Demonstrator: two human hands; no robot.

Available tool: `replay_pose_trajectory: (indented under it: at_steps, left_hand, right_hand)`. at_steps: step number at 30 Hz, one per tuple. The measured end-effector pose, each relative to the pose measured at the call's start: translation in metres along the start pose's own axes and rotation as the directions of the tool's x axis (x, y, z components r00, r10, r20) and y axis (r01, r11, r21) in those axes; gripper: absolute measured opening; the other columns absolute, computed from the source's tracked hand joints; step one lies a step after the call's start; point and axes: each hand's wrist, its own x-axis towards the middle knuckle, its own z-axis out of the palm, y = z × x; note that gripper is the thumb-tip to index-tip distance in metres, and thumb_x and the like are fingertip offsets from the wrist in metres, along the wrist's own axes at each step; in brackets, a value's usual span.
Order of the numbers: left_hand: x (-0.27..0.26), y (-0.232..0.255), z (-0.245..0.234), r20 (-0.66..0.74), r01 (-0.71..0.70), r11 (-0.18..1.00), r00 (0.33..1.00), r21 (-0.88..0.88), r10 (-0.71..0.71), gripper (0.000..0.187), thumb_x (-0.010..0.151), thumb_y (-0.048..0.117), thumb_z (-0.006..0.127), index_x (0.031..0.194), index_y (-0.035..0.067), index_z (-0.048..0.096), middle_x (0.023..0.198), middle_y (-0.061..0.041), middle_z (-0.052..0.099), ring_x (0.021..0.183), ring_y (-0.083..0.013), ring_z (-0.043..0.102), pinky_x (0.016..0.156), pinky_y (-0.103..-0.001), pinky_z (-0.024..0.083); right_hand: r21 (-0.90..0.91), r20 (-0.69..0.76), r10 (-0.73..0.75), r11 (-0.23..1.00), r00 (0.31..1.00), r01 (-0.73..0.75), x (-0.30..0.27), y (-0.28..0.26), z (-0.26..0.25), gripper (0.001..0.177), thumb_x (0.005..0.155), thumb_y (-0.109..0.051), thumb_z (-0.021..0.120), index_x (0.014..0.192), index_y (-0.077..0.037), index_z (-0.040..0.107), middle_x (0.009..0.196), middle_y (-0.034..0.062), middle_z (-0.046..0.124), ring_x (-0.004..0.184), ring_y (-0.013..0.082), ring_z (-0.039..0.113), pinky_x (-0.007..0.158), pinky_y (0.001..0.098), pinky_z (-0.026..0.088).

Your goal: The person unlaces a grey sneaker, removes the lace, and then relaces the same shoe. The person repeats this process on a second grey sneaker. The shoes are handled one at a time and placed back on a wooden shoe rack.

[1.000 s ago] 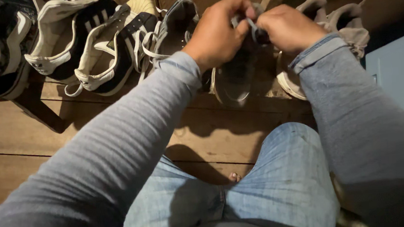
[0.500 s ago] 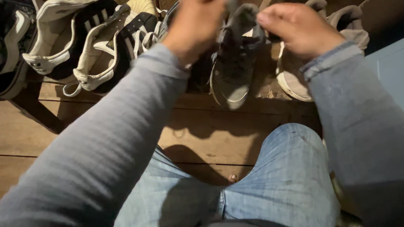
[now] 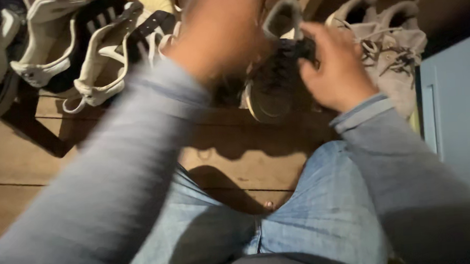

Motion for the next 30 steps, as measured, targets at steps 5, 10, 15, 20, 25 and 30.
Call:
replay_pose_trajectory:
  at_steps: [5, 10, 15, 20, 25, 30]
  left_hand:
    - [-0.019, -0.001, 0.095, -0.061, 0.042, 0.983, 0.997, -0.179, -0.054, 0.056, 0.078, 0.015, 0.081, 0.124, 0.006, 0.05, 0.117, -0.025, 0.065, 0.1, -0.0459, 0.067, 0.081, -0.049, 0.055]
    - [-0.024, -0.019, 0.094, 0.249, 0.293, 0.951, 0.933, -0.098, -0.262, 0.038, 0.087, 0.004, 0.064, 0.123, -0.004, 0.052, 0.103, -0.029, 0.07, 0.101, -0.0468, 0.068, 0.087, -0.05, 0.055]
    - [-0.011, 0.005, 0.072, 0.408, 0.333, 0.942, 0.857, 0.033, -0.317, 0.019, 0.084, 0.007, 0.065, 0.097, -0.002, 0.074, 0.104, -0.029, 0.07, 0.103, -0.0427, 0.068, 0.088, -0.048, 0.056]
    - [0.002, -0.022, 0.036, 0.47, 0.409, 0.909, 0.82, -0.083, -0.327, 0.033, 0.093, 0.035, 0.07, 0.098, 0.003, 0.075, 0.097, -0.019, 0.074, 0.091, -0.0335, 0.071, 0.081, -0.044, 0.057]
    - [0.013, -0.024, 0.039, 0.208, 0.209, 0.471, 0.977, -0.857, -0.054, 0.028, 0.107, 0.03, 0.059, 0.104, 0.006, 0.074, 0.096, -0.002, 0.075, 0.089, -0.0135, 0.067, 0.082, -0.031, 0.054]
    - [0.026, -0.016, 0.098, 0.11, 0.129, 0.289, 0.991, -0.949, -0.079, 0.018, 0.107, 0.017, 0.06, 0.109, 0.003, 0.072, 0.097, 0.002, 0.075, 0.091, -0.0081, 0.067, 0.084, -0.026, 0.056]
  right_hand:
    - [0.24, 0.377, 0.393, 0.833, 0.839, -0.498, 0.0, 0.017, -0.01, 0.032, 0.094, -0.013, 0.071, 0.125, -0.01, 0.066, 0.084, 0.005, 0.068, 0.077, 0.0215, 0.067, 0.07, 0.0366, 0.053]
    - [-0.518, 0.304, 0.691, 0.698, 0.656, -0.495, 0.018, 0.033, -0.081, 0.064, 0.084, -0.033, 0.092, 0.136, -0.009, 0.065, 0.118, 0.0281, 0.063, 0.097, 0.0395, 0.065, 0.076, 0.0479, 0.056]
    - [0.162, 0.331, 0.391, 0.873, 0.859, -0.46, 0.031, -0.019, -0.034, 0.065, 0.089, -0.028, 0.079, 0.142, 0.0, 0.054, 0.126, 0.0232, 0.066, 0.112, 0.0329, 0.064, 0.092, 0.0459, 0.053]
    - [0.103, 0.646, 0.548, 0.627, 0.531, -0.772, 0.02, -0.01, -0.021, 0.036, 0.103, -0.039, 0.059, 0.12, -0.009, 0.068, 0.107, 0.0153, 0.077, 0.098, 0.0268, 0.074, 0.085, 0.0415, 0.056]
    - [0.837, 0.533, 0.367, -0.096, 0.762, -0.539, 0.01, 0.027, -0.034, 0.026, 0.112, -0.032, 0.053, 0.103, -0.009, 0.06, 0.117, 0.01, 0.072, 0.106, 0.0215, 0.069, 0.089, 0.0403, 0.058]
    - [0.905, 0.407, 0.344, -0.277, 0.846, -0.323, 0.029, 0.016, 0.002, 0.017, 0.112, -0.021, 0.052, 0.116, -0.01, 0.064, 0.117, 0.0072, 0.071, 0.102, 0.0162, 0.066, 0.078, 0.0328, 0.053]
